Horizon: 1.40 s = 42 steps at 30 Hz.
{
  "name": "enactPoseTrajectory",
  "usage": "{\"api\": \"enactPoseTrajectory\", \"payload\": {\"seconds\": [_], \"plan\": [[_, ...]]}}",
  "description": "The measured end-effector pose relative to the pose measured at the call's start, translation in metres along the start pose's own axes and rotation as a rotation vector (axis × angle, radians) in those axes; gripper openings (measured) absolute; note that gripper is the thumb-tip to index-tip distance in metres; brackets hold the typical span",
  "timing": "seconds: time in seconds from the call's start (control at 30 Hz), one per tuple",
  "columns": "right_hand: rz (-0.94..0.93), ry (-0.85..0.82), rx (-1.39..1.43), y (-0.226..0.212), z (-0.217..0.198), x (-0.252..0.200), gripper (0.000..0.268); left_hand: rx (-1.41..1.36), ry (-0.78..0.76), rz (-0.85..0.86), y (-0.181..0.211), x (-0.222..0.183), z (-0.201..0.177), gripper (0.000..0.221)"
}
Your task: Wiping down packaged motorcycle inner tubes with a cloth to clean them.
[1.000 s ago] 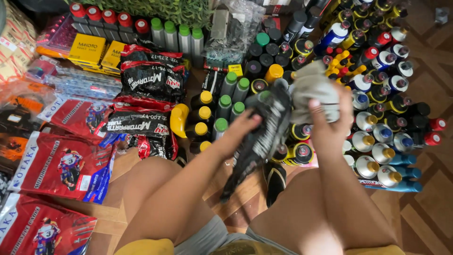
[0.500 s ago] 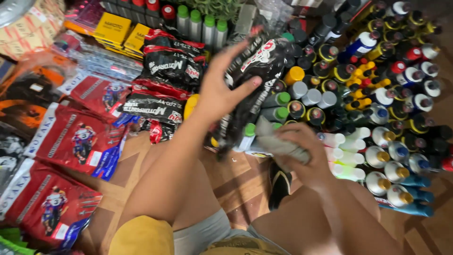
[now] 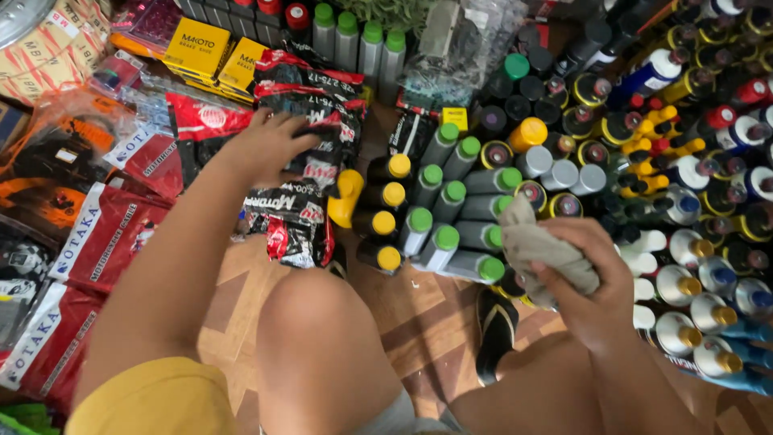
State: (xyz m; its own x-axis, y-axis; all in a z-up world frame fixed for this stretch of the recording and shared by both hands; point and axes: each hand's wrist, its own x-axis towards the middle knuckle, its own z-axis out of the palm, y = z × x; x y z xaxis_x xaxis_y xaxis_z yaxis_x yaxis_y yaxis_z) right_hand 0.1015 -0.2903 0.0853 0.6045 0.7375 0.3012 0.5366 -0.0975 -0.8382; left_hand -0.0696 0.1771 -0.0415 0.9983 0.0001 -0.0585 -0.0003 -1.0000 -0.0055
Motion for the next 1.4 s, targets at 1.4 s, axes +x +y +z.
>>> {"api": "enactPoseTrajectory", "payload": {"seconds": [1.4], "plan": [[0.092, -0.016, -0.108, 0.037, -0.081, -0.023, 0.055, -0.252, -0.355, -0.382, 0.068, 0.294, 0.225, 0.044]]}}
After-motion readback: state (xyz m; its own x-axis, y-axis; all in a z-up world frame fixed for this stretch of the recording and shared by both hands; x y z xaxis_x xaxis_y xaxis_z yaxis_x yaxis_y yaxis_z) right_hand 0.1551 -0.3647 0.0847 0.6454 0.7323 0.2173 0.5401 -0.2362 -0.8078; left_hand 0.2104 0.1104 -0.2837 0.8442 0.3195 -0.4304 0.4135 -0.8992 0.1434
